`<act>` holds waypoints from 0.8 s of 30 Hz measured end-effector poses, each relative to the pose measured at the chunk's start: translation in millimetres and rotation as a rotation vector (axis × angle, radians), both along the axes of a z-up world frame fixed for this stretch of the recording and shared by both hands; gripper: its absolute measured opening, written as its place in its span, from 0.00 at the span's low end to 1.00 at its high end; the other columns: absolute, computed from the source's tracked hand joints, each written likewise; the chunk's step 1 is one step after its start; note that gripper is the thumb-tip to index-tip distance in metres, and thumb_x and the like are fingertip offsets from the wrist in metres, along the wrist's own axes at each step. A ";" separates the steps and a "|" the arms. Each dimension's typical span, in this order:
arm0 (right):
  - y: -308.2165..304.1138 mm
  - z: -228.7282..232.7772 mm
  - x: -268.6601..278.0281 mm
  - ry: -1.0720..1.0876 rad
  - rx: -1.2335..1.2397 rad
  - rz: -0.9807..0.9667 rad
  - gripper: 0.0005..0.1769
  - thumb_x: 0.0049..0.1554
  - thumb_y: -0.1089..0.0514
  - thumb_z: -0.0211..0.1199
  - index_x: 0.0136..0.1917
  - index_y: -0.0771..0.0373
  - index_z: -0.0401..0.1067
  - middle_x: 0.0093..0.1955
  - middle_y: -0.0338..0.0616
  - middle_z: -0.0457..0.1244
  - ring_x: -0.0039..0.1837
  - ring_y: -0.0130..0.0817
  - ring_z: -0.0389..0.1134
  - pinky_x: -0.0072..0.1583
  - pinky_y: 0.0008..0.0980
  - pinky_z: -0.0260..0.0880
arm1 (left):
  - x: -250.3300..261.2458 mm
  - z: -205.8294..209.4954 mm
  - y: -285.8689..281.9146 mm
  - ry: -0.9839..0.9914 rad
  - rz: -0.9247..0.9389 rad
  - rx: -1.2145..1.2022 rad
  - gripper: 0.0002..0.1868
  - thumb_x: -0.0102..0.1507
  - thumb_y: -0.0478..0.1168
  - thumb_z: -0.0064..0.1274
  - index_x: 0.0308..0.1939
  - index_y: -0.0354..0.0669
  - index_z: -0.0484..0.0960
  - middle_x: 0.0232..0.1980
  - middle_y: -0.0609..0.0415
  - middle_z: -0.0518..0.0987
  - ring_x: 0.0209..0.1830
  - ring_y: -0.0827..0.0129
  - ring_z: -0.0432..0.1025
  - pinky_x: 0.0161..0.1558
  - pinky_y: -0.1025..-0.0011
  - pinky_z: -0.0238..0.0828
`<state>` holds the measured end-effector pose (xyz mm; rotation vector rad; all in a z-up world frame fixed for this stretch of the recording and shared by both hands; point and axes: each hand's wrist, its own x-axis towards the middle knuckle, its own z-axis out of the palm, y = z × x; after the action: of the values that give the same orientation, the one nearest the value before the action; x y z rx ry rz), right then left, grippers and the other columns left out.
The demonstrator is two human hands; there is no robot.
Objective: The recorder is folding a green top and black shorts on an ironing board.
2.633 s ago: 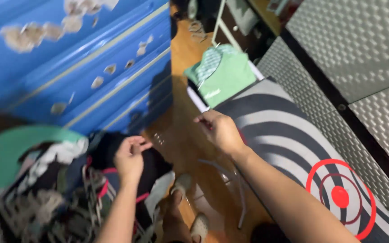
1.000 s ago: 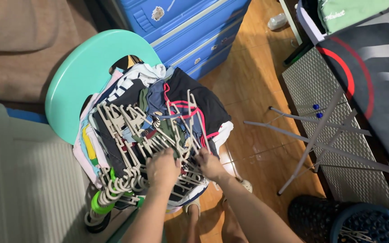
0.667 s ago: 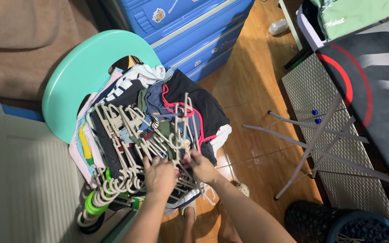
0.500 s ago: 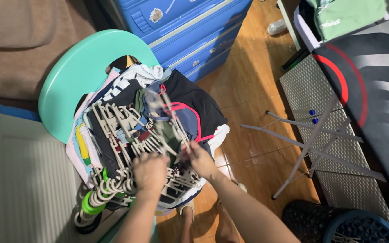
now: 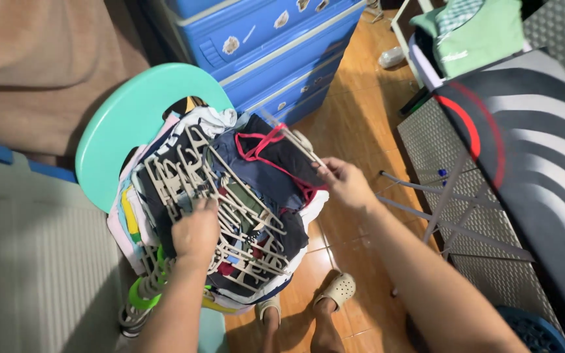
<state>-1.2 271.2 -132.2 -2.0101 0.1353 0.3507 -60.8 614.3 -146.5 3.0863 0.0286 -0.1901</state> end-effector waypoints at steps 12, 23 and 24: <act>-52.5 169.1 17.6 -0.283 -0.274 0.097 0.14 0.63 0.57 0.58 0.60 0.62 0.75 0.40 0.39 0.68 0.42 0.25 0.68 0.47 0.28 0.71 | -6.7 -7.6 -1.1 0.332 -0.086 -0.016 0.15 0.66 0.36 0.45 0.50 0.55 0.85 0.61 0.59 0.80 0.50 0.58 0.80 0.50 0.59 0.78; -126.2 316.0 -31.0 -0.337 -0.360 0.055 0.14 0.63 0.56 0.58 0.59 0.61 0.78 0.40 0.39 0.70 0.42 0.22 0.69 0.46 0.27 0.72 | 119.1 141.2 -117.3 -0.290 -0.213 -0.667 0.34 0.59 0.53 0.64 0.61 0.36 0.76 0.63 0.35 0.75 0.63 0.42 0.70 0.62 0.55 0.69; -142.8 325.5 -37.2 -0.374 -0.386 0.051 0.15 0.63 0.57 0.58 0.60 0.60 0.78 0.40 0.40 0.69 0.42 0.23 0.68 0.45 0.27 0.71 | 132.0 153.2 -131.6 -0.044 -0.162 -0.646 0.35 0.56 0.56 0.67 0.59 0.39 0.78 0.63 0.36 0.75 0.62 0.45 0.71 0.63 0.57 0.69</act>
<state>-38.5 128.4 193.4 -2.4258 -0.0908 -0.0299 71.2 482.7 6.6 2.4451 -0.2361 -0.1080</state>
